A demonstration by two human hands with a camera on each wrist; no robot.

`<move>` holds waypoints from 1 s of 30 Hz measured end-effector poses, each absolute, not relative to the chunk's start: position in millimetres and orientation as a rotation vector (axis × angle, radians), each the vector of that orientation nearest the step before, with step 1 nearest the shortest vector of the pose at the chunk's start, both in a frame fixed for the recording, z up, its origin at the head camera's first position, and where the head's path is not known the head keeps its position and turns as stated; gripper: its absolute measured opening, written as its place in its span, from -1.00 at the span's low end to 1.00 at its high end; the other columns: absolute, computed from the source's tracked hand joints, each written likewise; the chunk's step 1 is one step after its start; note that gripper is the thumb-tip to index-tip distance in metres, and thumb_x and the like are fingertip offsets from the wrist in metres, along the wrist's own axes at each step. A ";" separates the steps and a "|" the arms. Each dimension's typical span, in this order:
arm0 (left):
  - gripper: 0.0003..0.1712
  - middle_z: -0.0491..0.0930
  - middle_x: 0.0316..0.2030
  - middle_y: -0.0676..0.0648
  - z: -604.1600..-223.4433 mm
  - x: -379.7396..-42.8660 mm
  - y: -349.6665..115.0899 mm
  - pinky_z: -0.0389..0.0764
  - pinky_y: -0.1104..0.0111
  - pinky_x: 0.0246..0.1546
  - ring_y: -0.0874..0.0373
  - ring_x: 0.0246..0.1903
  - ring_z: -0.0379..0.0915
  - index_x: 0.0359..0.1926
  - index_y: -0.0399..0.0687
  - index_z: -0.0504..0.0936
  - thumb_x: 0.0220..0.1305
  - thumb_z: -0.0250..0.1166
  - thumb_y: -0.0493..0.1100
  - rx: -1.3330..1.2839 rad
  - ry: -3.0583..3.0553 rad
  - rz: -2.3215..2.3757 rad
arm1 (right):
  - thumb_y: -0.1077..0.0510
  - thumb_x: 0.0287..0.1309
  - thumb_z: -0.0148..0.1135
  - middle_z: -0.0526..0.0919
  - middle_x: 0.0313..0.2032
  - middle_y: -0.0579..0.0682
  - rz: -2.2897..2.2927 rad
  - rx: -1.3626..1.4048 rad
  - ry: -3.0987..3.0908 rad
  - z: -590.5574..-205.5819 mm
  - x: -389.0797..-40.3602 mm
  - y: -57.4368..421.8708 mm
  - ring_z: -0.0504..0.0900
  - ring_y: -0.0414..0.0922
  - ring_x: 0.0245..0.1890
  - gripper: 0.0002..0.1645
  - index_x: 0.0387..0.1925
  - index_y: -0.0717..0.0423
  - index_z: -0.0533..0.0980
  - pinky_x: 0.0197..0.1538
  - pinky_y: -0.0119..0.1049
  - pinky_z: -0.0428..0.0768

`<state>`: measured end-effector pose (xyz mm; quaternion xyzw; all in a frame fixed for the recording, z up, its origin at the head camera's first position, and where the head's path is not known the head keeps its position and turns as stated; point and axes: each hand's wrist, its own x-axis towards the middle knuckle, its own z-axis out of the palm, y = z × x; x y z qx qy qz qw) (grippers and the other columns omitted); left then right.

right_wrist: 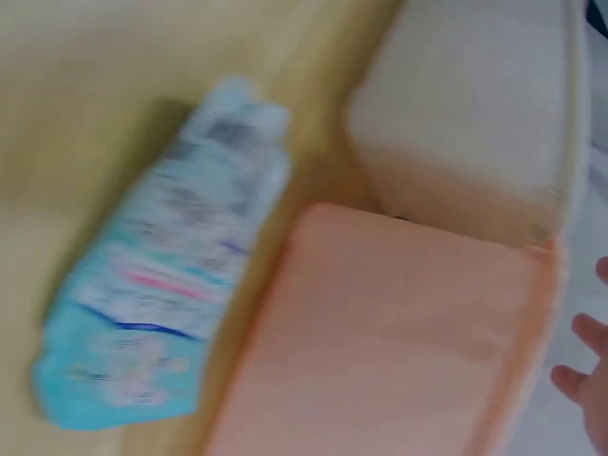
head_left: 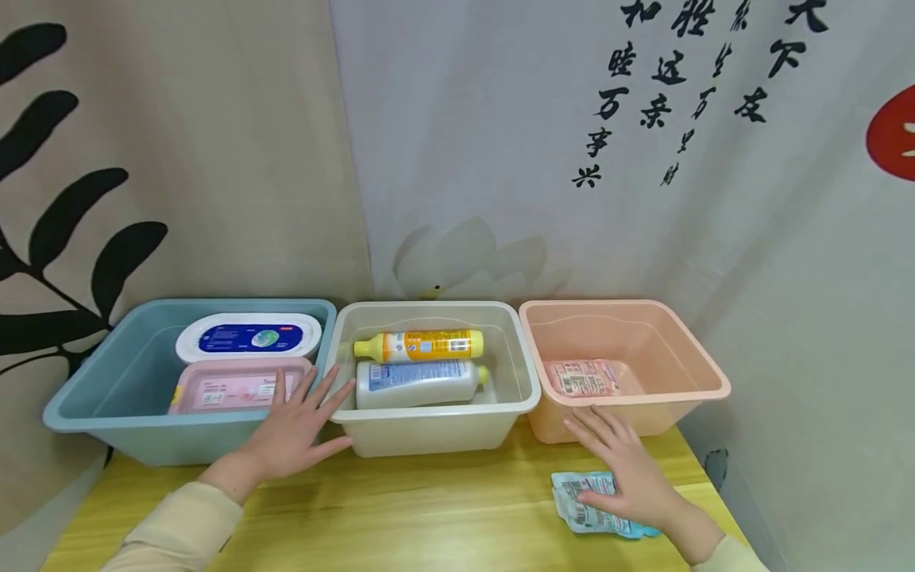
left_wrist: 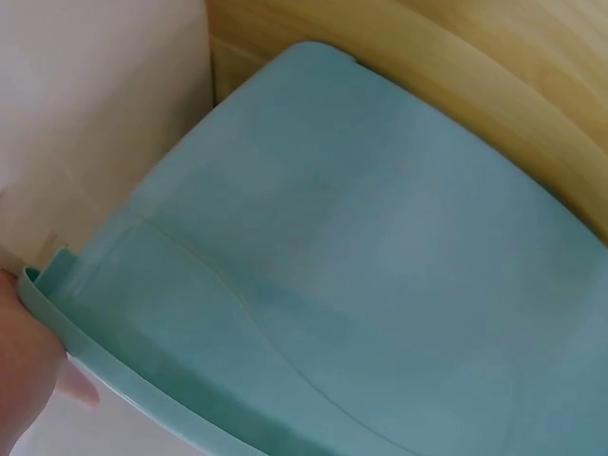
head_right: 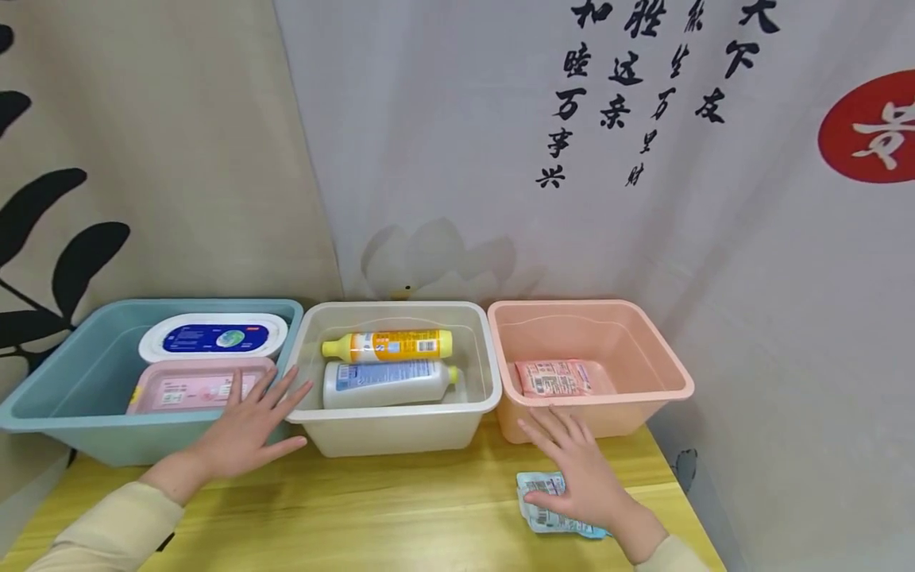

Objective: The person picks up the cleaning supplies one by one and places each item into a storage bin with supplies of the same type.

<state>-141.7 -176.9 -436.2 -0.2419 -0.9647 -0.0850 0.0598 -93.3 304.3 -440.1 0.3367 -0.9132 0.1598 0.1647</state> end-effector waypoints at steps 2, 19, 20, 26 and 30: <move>-0.09 -0.01 0.43 -0.25 -436.7 -141.7 -177.3 -0.47 -0.30 0.28 -0.36 0.39 -0.18 0.44 0.11 0.07 0.18 0.09 0.35 -0.733 -2.916 -0.257 | -0.47 -0.02 0.11 0.26 0.36 0.02 0.428 0.969 -2.599 -450.2 -89.1 307.7 0.18 0.23 0.28 -0.01 0.33 -0.02 0.26 0.27 0.15 0.10; -0.09 -0.02 0.44 -0.25 -438.0 -142.5 -176.5 -0.43 -0.30 0.28 -0.37 0.39 -0.17 0.45 0.17 0.03 0.18 0.07 0.38 -0.734 -2.920 -0.229 | -0.21 -0.05 0.32 0.32 0.32 0.03 0.215 1.008 -2.734 -523.3 -83.2 338.9 0.33 0.20 0.22 -0.17 0.31 -0.25 0.30 0.06 0.20 0.32; -0.09 -0.01 0.43 -0.25 -438.6 -142.5 -176.9 -0.42 -0.30 0.28 -0.37 0.38 -0.17 0.45 0.16 0.03 0.18 0.09 0.36 -0.736 -2.914 -0.229 | -0.21 -0.04 0.31 0.32 0.32 0.03 0.212 1.012 -2.744 -525.7 -83.9 340.3 0.33 0.20 0.21 -0.18 0.30 -0.24 0.31 0.06 0.20 0.32; -0.07 0.02 0.42 -0.27 -441.0 -143.6 -178.0 -0.37 -0.32 0.27 -0.38 0.37 -0.14 0.45 0.18 0.03 0.14 0.19 0.28 -0.737 -2.887 -0.221 | -0.30 0.01 0.23 0.30 0.32 0.15 0.290 1.043 -2.859 -537.1 -89.1 347.3 0.30 0.30 0.24 -0.17 0.32 -0.21 0.29 0.10 0.31 0.26; -0.07 0.03 0.42 -0.27 -441.5 -144.3 -177.8 -0.37 -0.32 0.28 -0.38 0.37 -0.14 0.45 0.19 0.02 0.14 0.17 0.31 -0.746 -2.862 -0.210 | -0.34 0.04 0.18 0.30 0.32 0.17 0.283 1.074 -2.891 -543.6 -93.2 352.2 0.30 0.34 0.23 -0.18 0.32 -0.21 0.28 0.10 0.33 0.27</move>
